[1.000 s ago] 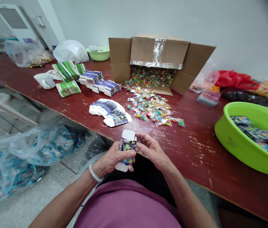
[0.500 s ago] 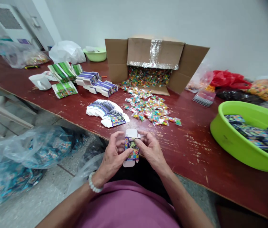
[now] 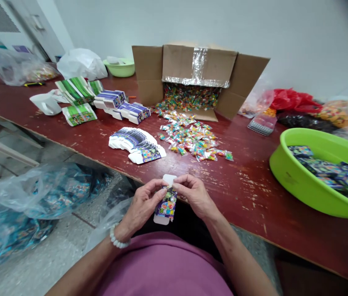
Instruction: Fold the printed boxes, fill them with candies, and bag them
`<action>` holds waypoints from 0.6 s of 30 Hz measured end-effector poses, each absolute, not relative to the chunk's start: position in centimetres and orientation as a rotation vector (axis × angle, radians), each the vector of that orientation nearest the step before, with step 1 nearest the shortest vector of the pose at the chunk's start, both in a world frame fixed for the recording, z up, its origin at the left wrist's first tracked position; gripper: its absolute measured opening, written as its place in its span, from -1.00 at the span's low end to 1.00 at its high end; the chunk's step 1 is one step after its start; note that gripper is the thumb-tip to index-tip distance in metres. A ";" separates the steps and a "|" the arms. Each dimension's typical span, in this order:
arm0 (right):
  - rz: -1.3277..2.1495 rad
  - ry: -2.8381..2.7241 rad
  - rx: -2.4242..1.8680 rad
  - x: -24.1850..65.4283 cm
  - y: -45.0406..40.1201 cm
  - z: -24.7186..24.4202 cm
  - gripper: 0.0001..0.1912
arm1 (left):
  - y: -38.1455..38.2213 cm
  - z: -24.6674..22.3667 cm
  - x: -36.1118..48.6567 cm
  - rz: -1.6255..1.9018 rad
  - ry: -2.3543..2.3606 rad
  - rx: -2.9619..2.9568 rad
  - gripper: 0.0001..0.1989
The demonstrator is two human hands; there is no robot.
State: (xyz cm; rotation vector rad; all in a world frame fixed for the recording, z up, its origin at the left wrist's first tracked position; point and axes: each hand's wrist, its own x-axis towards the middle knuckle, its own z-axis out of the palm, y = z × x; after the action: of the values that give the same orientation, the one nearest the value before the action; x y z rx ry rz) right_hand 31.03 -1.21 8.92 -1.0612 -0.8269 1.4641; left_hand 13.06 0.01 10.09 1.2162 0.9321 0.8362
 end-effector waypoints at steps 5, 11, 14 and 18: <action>1.415 -1.060 -1.042 31.4 -1.1 9.3 -0.75 | -0.2 10.2 13.2 0.896 0.925 1.162 -0.59; 1.146 -1.162 -1.122 30.8 -1.5 9.0 -0.79 | -0.5 10.5 13.4 0.593 0.807 0.756 -0.46; 1.068 -1.346 -1.173 31.0 -1.8 9.3 -0.79 | -0.7 10.2 13.6 0.502 0.789 0.670 -0.43; 1.249 -1.324 -1.188 31.6 -1.4 9.7 -0.78 | -0.9 9.9 14.2 0.539 0.865 0.712 -0.44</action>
State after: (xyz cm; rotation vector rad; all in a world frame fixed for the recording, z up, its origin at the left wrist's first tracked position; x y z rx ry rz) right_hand 31.59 -1.41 9.67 -1.1877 -1.3243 1.2495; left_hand 14.17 -0.88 9.90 0.7118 0.8645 0.5387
